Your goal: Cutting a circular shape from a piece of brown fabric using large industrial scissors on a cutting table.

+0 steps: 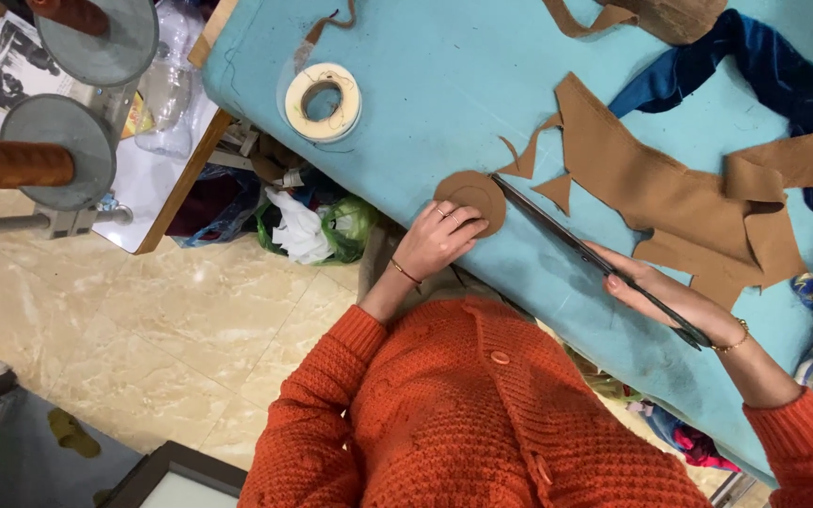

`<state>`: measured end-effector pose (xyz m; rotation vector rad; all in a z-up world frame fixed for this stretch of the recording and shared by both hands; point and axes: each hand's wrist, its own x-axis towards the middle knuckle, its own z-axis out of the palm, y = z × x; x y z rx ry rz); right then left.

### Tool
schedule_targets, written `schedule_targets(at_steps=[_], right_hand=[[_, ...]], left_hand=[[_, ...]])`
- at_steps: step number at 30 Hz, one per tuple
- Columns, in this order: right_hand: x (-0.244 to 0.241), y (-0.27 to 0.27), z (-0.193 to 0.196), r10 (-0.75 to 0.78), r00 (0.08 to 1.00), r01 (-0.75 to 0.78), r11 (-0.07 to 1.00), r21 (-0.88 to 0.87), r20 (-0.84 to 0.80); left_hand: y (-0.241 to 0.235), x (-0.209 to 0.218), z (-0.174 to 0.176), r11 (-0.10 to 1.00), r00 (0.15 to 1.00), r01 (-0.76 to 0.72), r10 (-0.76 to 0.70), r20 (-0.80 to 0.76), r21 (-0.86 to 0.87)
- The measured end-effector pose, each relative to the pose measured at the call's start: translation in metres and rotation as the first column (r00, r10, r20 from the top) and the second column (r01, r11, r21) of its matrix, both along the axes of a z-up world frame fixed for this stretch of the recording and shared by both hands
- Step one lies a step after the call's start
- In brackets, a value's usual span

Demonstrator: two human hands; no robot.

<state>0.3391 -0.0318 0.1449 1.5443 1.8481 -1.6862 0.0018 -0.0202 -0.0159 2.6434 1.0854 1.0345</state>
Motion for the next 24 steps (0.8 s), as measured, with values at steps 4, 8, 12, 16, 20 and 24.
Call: schedule_targets(at_steps=[4,8,12,16,20,24], right_hand=[[0.011,0.0,-0.012,0.027,1.0,-0.028,1.0,0.008,0.007],[0.013,0.002,-0.001,0.022,0.997,-0.018,0.998,-0.064,0.077],[0.022,0.0,0.003,0.036,0.992,-0.025,0.996,-0.086,0.119],[0.017,0.002,0.0,0.012,0.993,-0.001,0.995,-0.104,0.113],[0.007,0.006,-0.01,0.034,0.999,-0.034,0.999,0.001,-0.016],[0.004,0.01,-0.011,0.062,0.998,-0.062,0.998,0.034,0.009]], left_hand=[[-0.001,0.001,-0.001,1.0,1.0,-0.007,0.007,0.004,0.0],[-0.001,0.001,0.0,1.0,1.0,-0.017,0.017,0.018,0.004],[-0.002,0.001,0.002,1.0,1.0,-0.024,0.023,0.021,0.011],[-0.003,0.002,0.001,1.0,1.0,-0.027,0.027,0.004,-0.006],[-0.003,0.002,0.001,0.999,0.999,-0.032,0.032,0.013,0.006],[-0.003,0.001,0.003,1.0,1.0,-0.021,0.021,0.016,-0.016]])
